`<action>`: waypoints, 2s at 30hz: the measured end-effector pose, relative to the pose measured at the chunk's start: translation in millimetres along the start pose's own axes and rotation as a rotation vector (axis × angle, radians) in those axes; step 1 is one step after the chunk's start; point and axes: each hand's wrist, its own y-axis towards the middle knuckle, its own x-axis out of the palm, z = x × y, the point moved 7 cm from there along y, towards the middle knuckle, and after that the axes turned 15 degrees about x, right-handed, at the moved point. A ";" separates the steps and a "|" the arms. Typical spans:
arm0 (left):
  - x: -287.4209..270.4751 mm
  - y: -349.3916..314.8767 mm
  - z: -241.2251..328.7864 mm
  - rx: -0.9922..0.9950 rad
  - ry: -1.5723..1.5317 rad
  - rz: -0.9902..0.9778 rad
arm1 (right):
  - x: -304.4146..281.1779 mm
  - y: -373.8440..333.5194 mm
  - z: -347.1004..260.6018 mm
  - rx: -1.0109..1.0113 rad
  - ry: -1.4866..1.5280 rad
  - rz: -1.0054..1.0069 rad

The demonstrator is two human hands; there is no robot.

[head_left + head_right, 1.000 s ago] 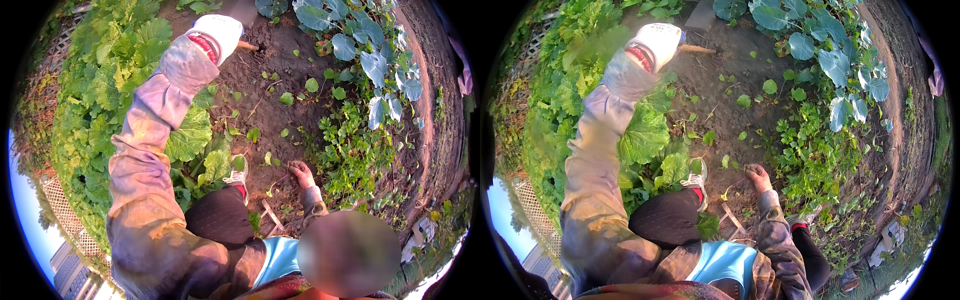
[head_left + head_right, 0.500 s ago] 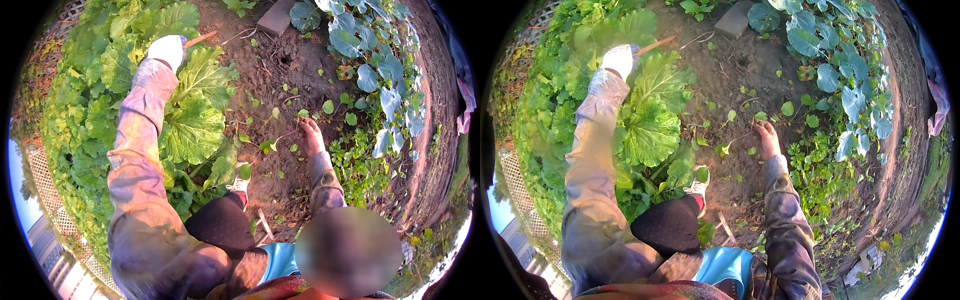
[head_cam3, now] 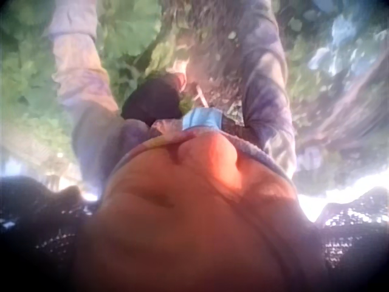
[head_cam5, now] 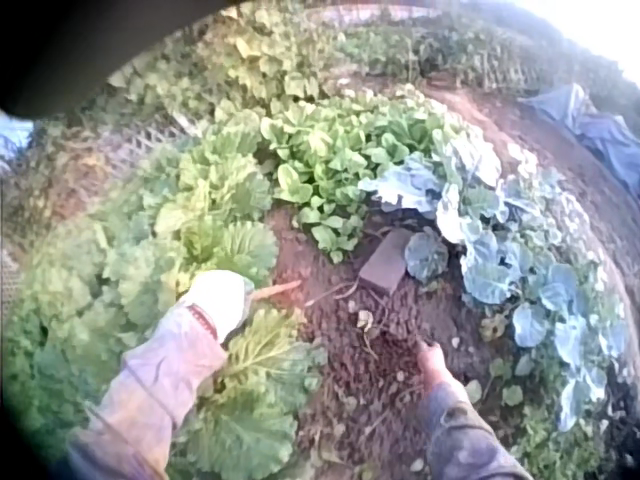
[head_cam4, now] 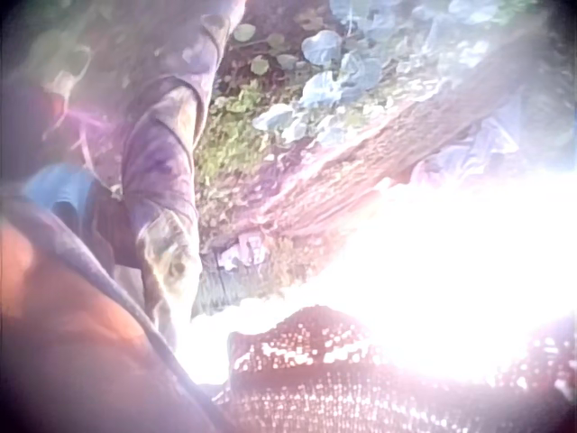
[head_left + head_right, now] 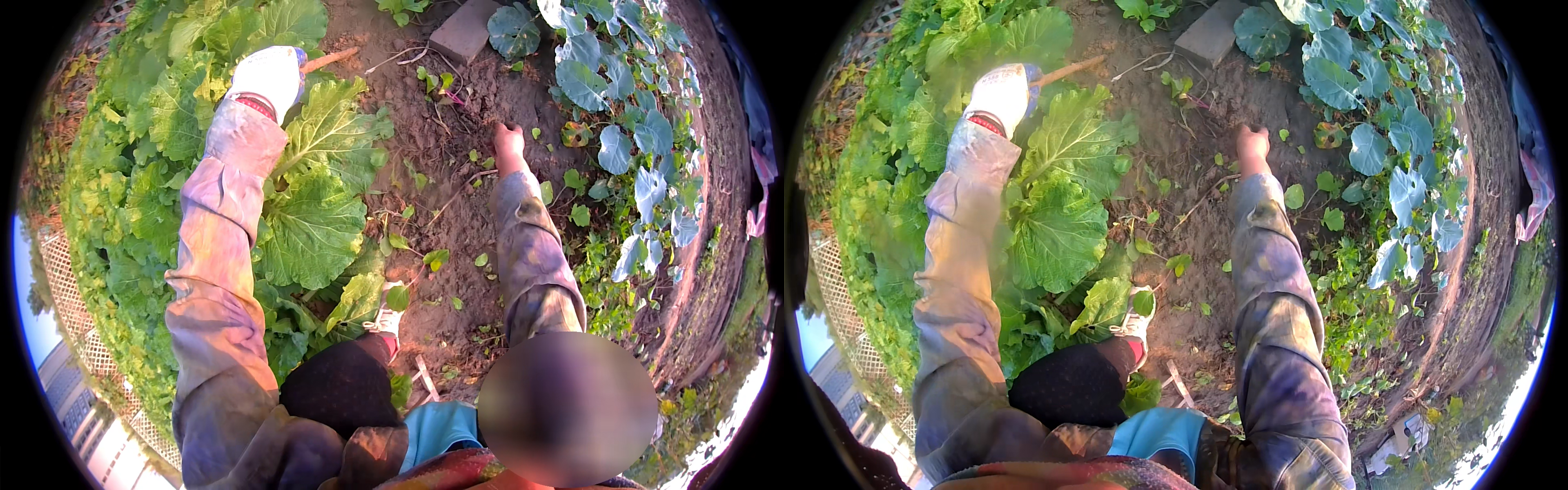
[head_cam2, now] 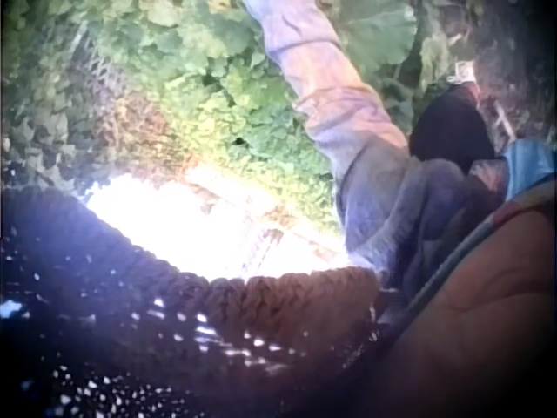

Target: The person weeds a garden bed by hand and with a small stick. They pull small unwanted plants from the soil around larger leafy vegetables and toss them aside, moving between different patches in the garden.

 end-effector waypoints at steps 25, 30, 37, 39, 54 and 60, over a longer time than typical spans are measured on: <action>-4.1 -16.3 -11.4 0.064 0.088 0.181 | 76.8 -35.3 -72.4 -0.694 -0.784 0.103; 1.4 -12.3 -22.9 0.057 -0.057 0.153 | 83.5 -37.7 -85.0 -0.779 -0.954 0.172; 9.2 -20.4 -31.3 0.024 -0.042 0.178 | 69.0 -56.6 -68.1 -0.744 -0.866 -0.108; 18.1 -22.3 -35.6 0.010 -0.117 0.169 | 49.1 -82.2 -74.4 -0.876 -0.753 0.060; 10.8 -17.4 -17.4 -0.010 -0.044 0.154 | 62.9 -53.5 -52.5 -0.648 -0.754 0.288; -1.5 -9.0 2.3 -0.073 0.006 -0.041 | 69.1 -53.5 -61.5 -0.582 -0.815 0.213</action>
